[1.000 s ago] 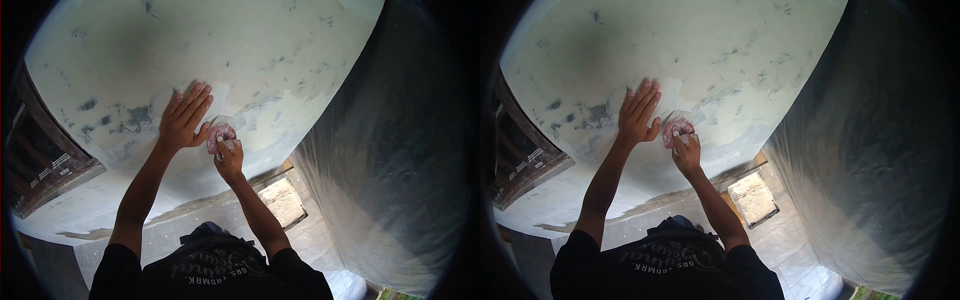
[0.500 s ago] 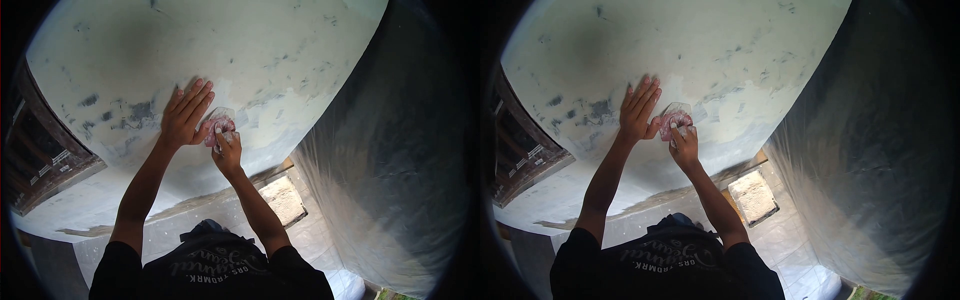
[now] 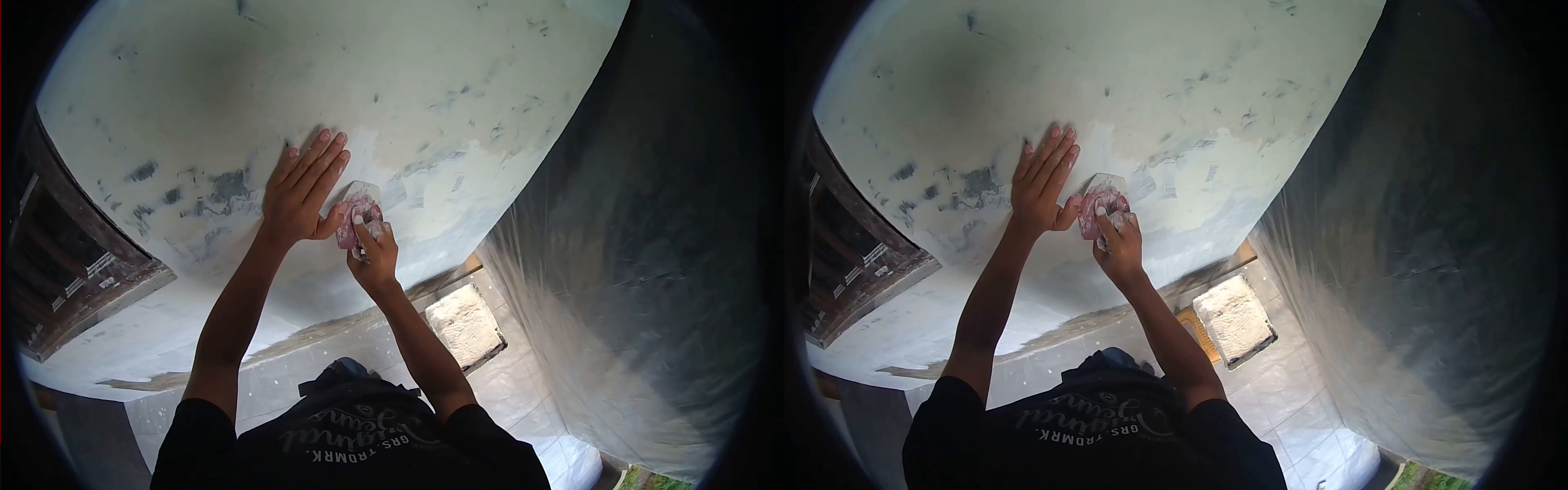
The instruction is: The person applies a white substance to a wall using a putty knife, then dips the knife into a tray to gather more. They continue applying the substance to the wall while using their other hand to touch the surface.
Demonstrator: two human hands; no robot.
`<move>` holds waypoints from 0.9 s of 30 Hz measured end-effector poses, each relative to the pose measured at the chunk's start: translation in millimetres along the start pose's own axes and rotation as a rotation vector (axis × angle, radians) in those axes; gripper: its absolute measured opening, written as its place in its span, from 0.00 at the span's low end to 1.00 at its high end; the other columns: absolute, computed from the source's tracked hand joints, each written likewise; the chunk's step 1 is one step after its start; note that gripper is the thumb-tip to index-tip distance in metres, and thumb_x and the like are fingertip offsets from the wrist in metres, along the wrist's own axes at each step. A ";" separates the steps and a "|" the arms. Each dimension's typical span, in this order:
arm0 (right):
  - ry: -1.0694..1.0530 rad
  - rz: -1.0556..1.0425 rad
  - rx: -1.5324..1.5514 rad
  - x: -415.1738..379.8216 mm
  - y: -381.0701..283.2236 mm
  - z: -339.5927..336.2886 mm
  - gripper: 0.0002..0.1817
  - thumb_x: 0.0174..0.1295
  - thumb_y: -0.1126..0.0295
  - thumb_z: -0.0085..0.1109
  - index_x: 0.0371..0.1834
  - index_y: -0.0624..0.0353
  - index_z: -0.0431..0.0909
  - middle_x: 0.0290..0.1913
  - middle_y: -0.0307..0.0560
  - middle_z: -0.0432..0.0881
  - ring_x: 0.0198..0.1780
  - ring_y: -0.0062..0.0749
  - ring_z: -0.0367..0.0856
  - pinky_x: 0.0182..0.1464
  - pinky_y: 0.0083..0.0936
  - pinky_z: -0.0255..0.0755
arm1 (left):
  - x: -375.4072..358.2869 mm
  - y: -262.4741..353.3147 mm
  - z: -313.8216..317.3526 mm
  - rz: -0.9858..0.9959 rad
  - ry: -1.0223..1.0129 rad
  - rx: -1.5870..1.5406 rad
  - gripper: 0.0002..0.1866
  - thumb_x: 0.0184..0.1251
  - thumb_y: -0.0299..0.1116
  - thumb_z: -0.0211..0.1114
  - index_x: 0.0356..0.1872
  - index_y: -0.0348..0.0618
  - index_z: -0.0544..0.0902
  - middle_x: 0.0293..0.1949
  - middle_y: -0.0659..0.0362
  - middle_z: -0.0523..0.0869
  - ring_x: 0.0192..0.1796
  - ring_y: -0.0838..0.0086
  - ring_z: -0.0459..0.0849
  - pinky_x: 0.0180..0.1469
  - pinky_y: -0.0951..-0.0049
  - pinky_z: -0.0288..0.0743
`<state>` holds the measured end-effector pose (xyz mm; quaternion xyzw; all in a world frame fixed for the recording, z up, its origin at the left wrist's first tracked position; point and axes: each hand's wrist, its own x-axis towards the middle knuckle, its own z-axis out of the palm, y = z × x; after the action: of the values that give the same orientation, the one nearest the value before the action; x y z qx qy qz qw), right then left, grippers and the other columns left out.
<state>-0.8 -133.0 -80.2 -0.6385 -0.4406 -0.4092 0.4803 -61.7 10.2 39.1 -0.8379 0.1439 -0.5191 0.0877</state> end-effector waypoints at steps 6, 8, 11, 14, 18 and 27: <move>0.240 -0.073 -0.032 47.4 26.0 -26.4 0.30 0.37 0.88 0.62 0.51 0.67 0.78 0.32 0.51 0.78 0.30 0.45 0.75 0.30 0.32 0.70 | 0.5 -0.3 0.2 0.013 -0.009 0.017 0.27 0.66 0.44 0.45 0.58 0.39 0.78 0.63 0.56 0.77 0.70 0.67 0.69 0.76 0.60 0.41; 0.222 -0.069 -0.101 71.8 35.6 -26.0 0.30 0.37 0.88 0.62 0.52 0.66 0.78 0.32 0.52 0.77 0.30 0.47 0.73 0.31 0.34 0.69 | 2.5 -0.7 0.1 0.017 -0.003 0.026 0.27 0.66 0.44 0.45 0.58 0.39 0.78 0.63 0.56 0.77 0.70 0.67 0.69 0.76 0.60 0.41; 0.124 -0.025 -0.083 55.5 44.7 -6.0 0.31 0.38 0.87 0.62 0.54 0.65 0.77 0.36 0.53 0.78 0.33 0.49 0.73 0.34 0.37 0.70 | 1.2 -0.5 -0.8 0.010 -0.018 0.030 0.26 0.66 0.44 0.45 0.58 0.39 0.78 0.63 0.56 0.78 0.70 0.67 0.69 0.76 0.60 0.40; 0.037 0.000 -0.027 5.6 29.3 5.1 0.34 0.37 0.87 0.63 0.55 0.62 0.77 0.37 0.52 0.78 0.34 0.50 0.73 0.37 0.36 0.70 | 1.3 -1.1 -0.2 0.007 -0.019 0.021 0.26 0.66 0.43 0.45 0.58 0.38 0.78 0.63 0.56 0.78 0.70 0.67 0.69 0.76 0.60 0.40; -0.011 0.057 0.063 -24.0 8.9 -3.6 0.32 0.37 0.88 0.62 0.54 0.64 0.78 0.33 0.52 0.78 0.31 0.47 0.74 0.33 0.33 0.71 | 2.0 -1.0 1.2 0.010 -0.013 0.024 0.26 0.66 0.43 0.46 0.58 0.38 0.78 0.63 0.56 0.77 0.71 0.67 0.69 0.76 0.60 0.40; 0.160 0.072 -0.203 61.1 52.5 -3.7 0.29 0.40 0.88 0.61 0.52 0.67 0.76 0.31 0.51 0.75 0.31 0.45 0.69 0.32 0.38 0.64 | 1.8 -0.2 -0.5 0.006 -0.029 0.033 0.26 0.65 0.43 0.46 0.59 0.39 0.77 0.64 0.56 0.77 0.71 0.67 0.68 0.76 0.60 0.40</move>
<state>65.9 -134.2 -34.9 -0.6645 -0.3339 -0.4838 0.4614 -61.3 9.9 40.9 -0.8432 0.1364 -0.5092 0.1052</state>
